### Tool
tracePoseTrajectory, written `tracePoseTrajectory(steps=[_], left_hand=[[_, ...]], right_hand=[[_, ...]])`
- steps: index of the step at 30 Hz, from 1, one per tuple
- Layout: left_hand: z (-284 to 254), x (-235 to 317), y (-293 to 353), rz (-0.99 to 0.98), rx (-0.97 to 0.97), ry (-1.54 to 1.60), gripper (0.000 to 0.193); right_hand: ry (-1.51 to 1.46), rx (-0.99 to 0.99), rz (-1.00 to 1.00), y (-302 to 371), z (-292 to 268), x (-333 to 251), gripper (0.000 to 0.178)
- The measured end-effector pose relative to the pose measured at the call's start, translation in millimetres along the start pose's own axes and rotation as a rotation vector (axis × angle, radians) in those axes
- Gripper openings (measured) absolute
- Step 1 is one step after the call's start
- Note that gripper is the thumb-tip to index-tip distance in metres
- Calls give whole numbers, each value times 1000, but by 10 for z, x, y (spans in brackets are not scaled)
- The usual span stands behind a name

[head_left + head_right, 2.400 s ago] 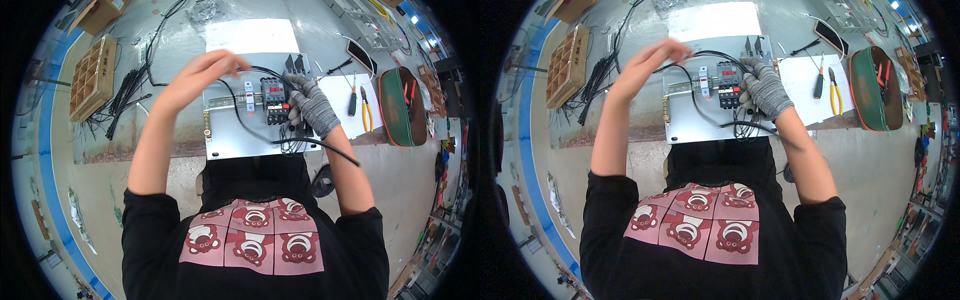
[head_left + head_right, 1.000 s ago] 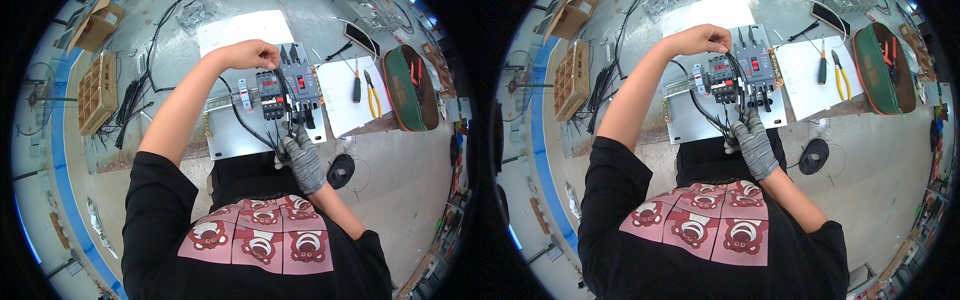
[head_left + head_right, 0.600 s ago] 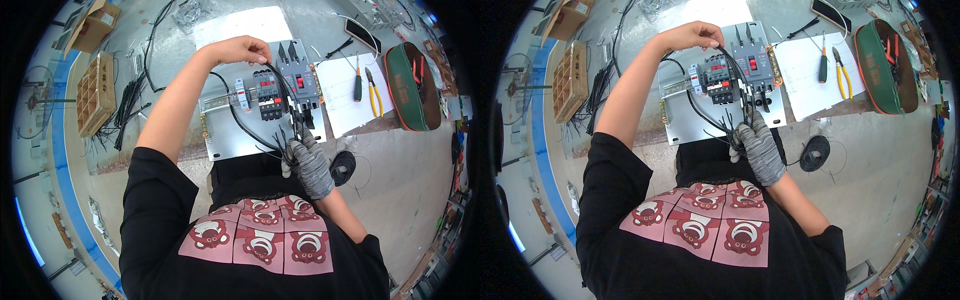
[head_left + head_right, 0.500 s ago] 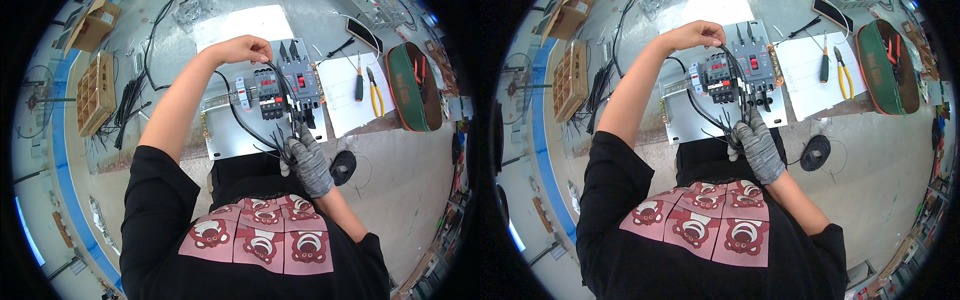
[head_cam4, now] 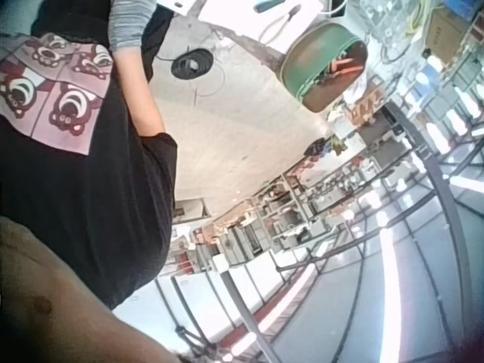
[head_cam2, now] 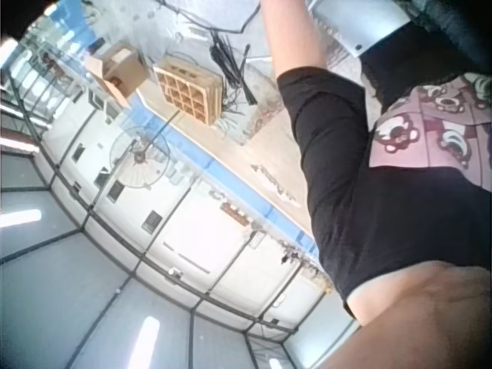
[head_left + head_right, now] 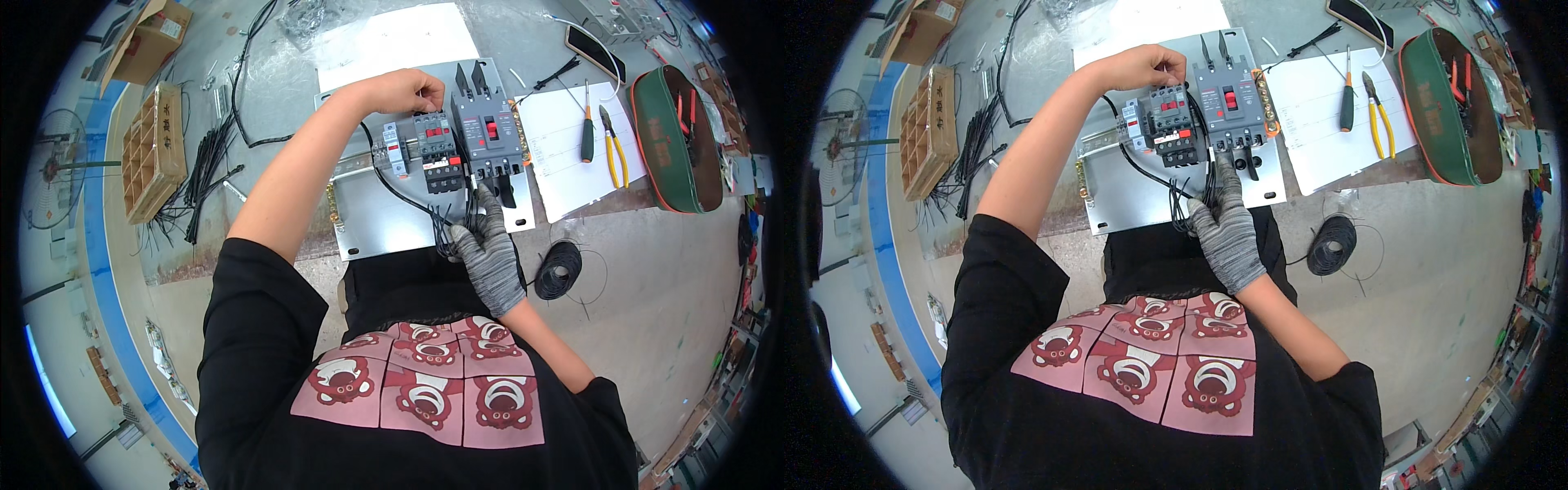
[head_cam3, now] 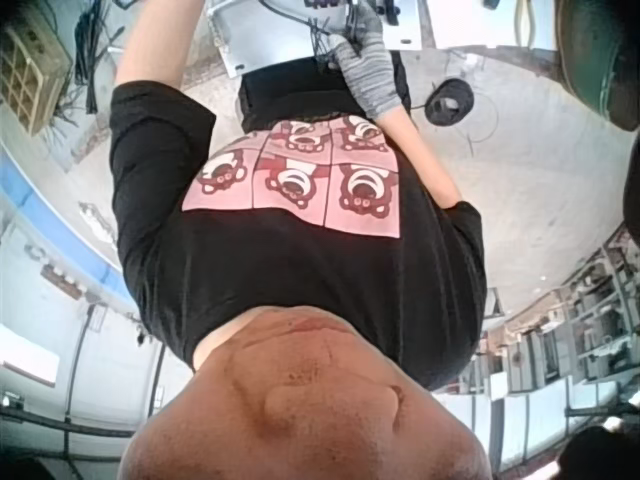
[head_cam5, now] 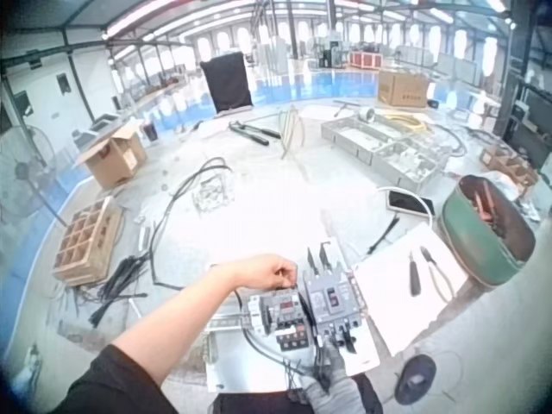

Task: The person routes black wires through a metal electrical enclosure, connects them to terminal blocks and circuit breakers, and secures the wiring with zip ties. They also apply white labels to the wires and organize the bundle inside the enclosure.

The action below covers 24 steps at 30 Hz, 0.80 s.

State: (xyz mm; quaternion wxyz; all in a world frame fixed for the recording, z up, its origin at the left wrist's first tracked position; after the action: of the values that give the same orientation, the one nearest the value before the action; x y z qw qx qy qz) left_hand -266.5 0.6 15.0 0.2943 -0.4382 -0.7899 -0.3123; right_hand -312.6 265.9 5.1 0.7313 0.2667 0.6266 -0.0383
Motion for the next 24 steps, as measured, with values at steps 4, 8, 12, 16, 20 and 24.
tracePoseTrajectory(steps=[4, 8, 12, 16, 20, 24], left_hand=[[42, -42, -16, -11, -10, -17, 1], [66, -114, -32, 43, 43, -35, 2], [91, -30, -29, 12, 10, -43, 4], [110, -46, -57, 53, 12, -43, 3], [100, -28, -79, 64, -12, -35, 3], [107, -69, -80, 65, -13, -17, 4]], right_hand=[[107, -46, -191, 35, -14, -213, 54], [-62, -148, -295, -5, -84, -193, 55], [135, -167, -450, 4, -32, -315, 62], [568, 56, -777, -28, -43, -508, 39], [923, 165, -1076, -77, 12, -842, 31], [956, 151, -1148, -209, 47, -994, 30]])
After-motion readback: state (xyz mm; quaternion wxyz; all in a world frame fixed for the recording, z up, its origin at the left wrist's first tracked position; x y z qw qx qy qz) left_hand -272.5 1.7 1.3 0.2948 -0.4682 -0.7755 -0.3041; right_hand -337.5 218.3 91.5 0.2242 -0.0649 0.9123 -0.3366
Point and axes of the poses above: each hand's wrist, its own y-axis away from the middle knuckle, its own z-axis out of the palm, x = y × z, the point moved 6 cm from there along -y, towards the middle knuckle, and after that the axes turned 9 degrees about x, right-handed, at the moved point
